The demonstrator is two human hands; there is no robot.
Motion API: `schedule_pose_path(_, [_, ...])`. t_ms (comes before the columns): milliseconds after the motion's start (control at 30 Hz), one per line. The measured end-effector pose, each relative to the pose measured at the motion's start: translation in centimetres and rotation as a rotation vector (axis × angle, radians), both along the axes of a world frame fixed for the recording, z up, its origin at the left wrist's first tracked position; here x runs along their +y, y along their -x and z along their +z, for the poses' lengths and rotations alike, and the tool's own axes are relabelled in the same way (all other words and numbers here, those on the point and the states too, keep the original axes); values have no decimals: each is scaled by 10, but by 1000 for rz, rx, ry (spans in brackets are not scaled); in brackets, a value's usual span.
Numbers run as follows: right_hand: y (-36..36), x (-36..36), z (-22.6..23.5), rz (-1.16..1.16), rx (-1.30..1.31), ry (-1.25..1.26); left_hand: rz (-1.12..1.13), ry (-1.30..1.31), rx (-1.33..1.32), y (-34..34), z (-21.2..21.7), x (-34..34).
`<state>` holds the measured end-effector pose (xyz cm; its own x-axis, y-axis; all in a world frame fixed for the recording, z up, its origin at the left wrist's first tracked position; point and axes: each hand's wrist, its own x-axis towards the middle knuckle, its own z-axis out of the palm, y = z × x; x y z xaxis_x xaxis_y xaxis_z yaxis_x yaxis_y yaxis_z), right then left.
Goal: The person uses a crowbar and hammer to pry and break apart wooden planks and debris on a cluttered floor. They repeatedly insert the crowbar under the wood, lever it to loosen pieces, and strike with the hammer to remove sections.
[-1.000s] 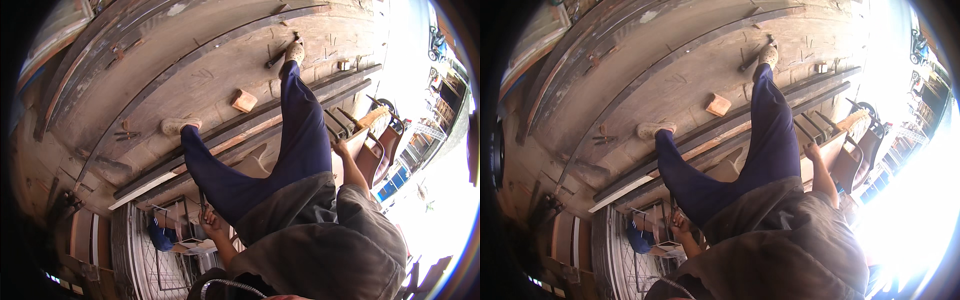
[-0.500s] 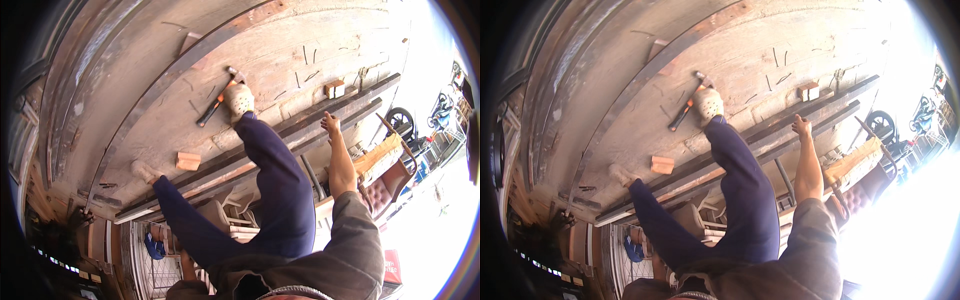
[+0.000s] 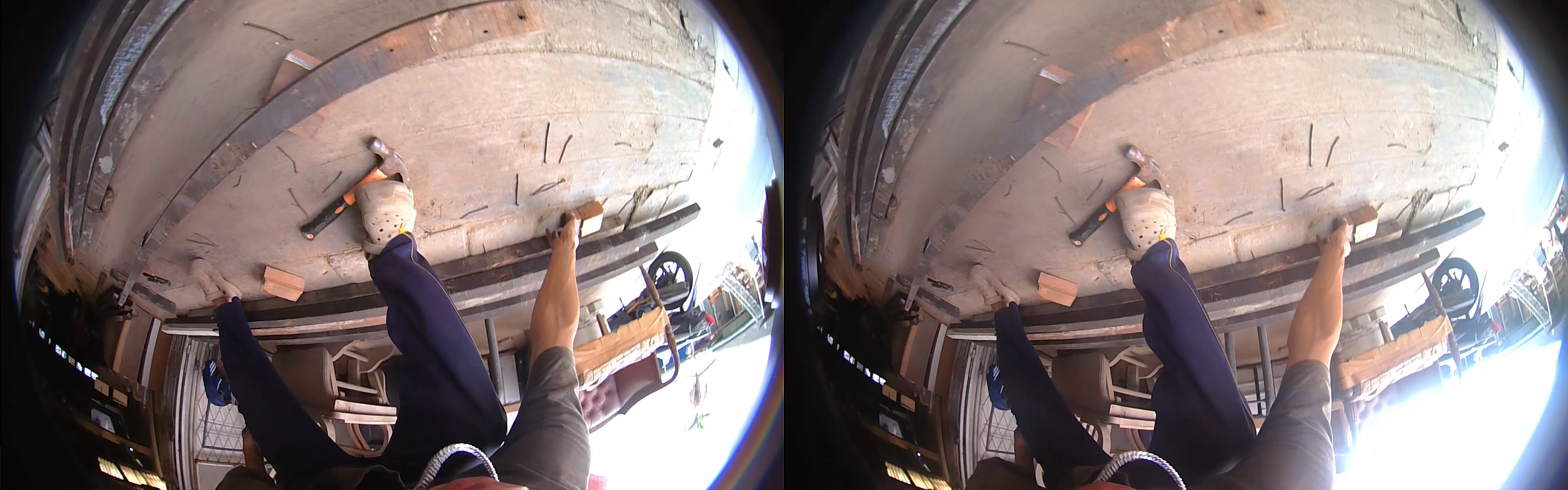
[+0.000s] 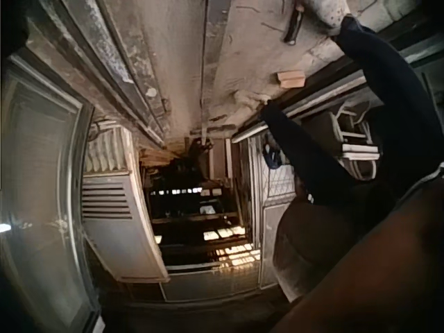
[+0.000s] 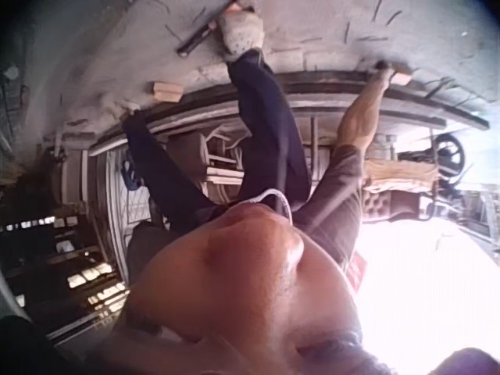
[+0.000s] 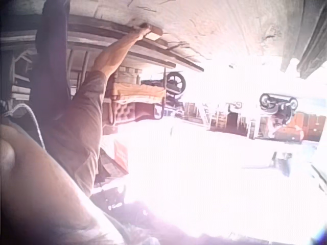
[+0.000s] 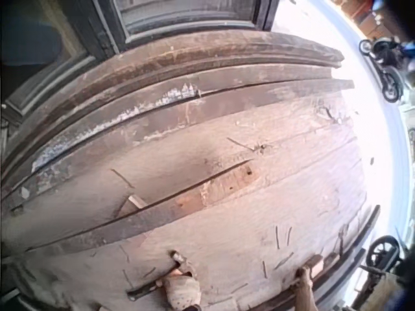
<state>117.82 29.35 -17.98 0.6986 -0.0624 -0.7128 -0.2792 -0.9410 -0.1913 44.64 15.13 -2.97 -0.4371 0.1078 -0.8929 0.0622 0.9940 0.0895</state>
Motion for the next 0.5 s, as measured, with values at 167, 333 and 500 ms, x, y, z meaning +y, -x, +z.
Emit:
schedule_pose_path(167, [38, 1, 51, 2, 87, -14, 85, 145, 8, 15, 109, -93])
schedule_pose_path(333, [132, 13, 122, 460, 378, 194, 298, 285, -24, -6, 276, -281])
schedule_pose_path(500, [322, -12, 220, 1157, 596, 159, 557, 296, 31, 14, 358, -416])
